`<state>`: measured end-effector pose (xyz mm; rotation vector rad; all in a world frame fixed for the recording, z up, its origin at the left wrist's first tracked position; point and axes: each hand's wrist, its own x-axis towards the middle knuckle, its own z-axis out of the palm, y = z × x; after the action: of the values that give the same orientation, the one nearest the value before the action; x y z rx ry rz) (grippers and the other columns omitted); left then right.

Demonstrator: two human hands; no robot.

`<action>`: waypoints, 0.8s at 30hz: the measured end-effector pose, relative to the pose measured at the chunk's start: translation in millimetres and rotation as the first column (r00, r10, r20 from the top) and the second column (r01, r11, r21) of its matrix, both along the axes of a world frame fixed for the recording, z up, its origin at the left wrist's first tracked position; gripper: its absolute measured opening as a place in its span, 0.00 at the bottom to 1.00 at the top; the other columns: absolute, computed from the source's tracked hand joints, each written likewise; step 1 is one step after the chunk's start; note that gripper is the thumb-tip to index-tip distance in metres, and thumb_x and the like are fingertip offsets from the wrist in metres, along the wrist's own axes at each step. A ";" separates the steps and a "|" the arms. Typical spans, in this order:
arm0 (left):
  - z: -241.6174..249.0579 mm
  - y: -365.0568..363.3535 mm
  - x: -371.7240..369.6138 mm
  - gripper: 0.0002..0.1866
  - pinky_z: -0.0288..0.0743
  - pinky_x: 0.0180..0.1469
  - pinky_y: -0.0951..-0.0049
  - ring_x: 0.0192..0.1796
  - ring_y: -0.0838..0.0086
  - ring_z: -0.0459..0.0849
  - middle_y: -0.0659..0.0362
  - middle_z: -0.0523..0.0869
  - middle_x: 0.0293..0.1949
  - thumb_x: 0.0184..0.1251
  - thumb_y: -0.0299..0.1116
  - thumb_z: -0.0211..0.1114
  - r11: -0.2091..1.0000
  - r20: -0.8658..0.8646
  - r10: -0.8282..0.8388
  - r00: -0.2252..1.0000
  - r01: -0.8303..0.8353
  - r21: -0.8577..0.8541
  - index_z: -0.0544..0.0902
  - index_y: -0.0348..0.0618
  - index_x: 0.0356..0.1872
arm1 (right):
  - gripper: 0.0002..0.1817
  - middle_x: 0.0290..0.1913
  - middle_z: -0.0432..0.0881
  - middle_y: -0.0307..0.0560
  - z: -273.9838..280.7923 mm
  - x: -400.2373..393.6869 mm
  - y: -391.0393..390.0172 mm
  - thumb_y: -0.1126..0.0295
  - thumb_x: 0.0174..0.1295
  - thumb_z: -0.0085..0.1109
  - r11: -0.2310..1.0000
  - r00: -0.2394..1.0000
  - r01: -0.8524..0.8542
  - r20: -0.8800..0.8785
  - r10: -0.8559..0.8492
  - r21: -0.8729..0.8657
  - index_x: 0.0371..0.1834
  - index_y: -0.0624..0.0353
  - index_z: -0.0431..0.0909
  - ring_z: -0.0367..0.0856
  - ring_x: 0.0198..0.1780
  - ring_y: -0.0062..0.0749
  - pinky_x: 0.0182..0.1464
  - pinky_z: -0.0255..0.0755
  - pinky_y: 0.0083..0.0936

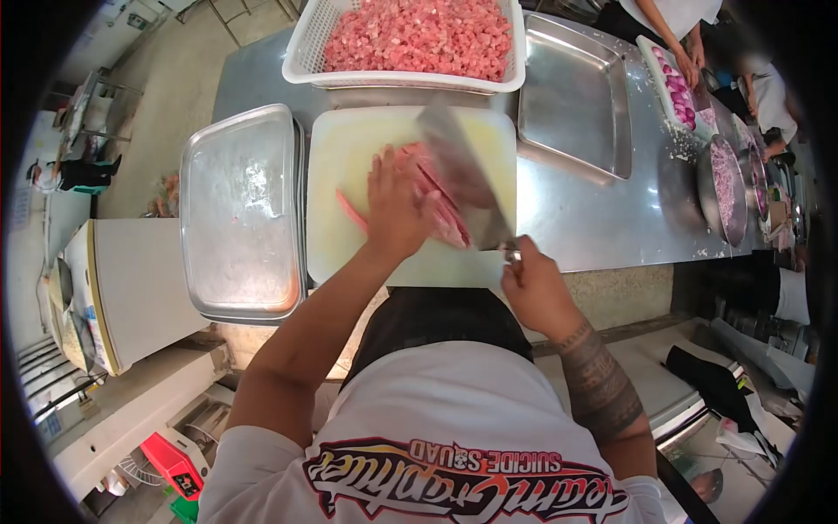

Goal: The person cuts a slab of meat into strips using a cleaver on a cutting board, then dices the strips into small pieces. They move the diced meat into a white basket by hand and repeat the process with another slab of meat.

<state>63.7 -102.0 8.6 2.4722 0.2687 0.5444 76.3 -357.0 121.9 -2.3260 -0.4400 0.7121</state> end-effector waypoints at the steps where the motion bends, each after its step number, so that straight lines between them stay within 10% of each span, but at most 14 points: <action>1: -5.8 -9.8 6.5 0.35 0.54 0.80 0.30 0.80 0.29 0.61 0.35 0.69 0.78 0.70 0.43 0.73 0.999 0.026 0.007 1.000 -0.008 0.042 0.76 0.49 0.77 | 0.13 0.35 0.87 0.65 3.9 -2.4 -8.8 0.75 0.68 0.59 0.996 0.996 0.086 -0.019 -0.086 0.009 0.53 0.68 0.72 0.88 0.40 0.66 0.43 0.80 0.52; 8: -20.7 -37.5 28.9 0.36 0.42 0.83 0.25 0.84 0.26 0.53 0.39 0.57 0.86 0.69 0.49 0.71 0.989 -0.160 0.012 0.987 0.012 0.150 0.78 0.49 0.77 | 0.13 0.39 0.86 0.63 -18.8 -1.8 -45.5 0.75 0.68 0.62 0.961 0.962 0.272 0.023 -0.273 0.055 0.54 0.67 0.76 0.88 0.41 0.61 0.45 0.80 0.44; 14: -3.2 42.6 3.9 0.27 0.63 0.81 0.46 0.77 0.43 0.73 0.45 0.79 0.74 0.69 0.27 0.66 0.931 0.068 -0.085 0.994 0.103 -0.351 0.83 0.47 0.70 | 0.14 0.34 0.86 0.59 -1.0 -10.9 -32.9 0.75 0.69 0.62 0.987 0.988 0.156 0.016 -0.156 0.029 0.55 0.67 0.76 0.87 0.36 0.57 0.42 0.80 0.43; 19: 20.6 135.6 -53.4 0.16 0.70 0.77 0.48 0.67 0.50 0.81 0.51 0.87 0.59 0.65 0.25 0.68 0.877 -0.294 -0.383 0.876 0.444 0.181 0.88 0.42 0.55 | 0.15 0.32 0.85 0.57 -19.3 -19.9 -38.1 0.74 0.70 0.62 0.988 0.983 0.140 0.113 -0.146 0.059 0.56 0.67 0.76 0.87 0.34 0.54 0.40 0.79 0.43; 24: 1.5 122.0 -59.4 0.11 0.64 0.80 0.46 0.63 0.54 0.81 0.53 0.85 0.49 0.67 0.28 0.68 0.804 -0.307 -0.415 0.857 0.503 0.318 0.87 0.43 0.50 | 0.15 0.34 0.86 0.59 -39.7 -24.2 -43.6 0.72 0.71 0.62 0.972 0.960 0.233 0.149 -0.236 0.040 0.56 0.68 0.76 0.88 0.38 0.57 0.42 0.80 0.45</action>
<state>4.3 20.0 10.1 2.8464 -0.4013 0.1091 52.2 -400.6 82.2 -2.3698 -0.2312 0.4148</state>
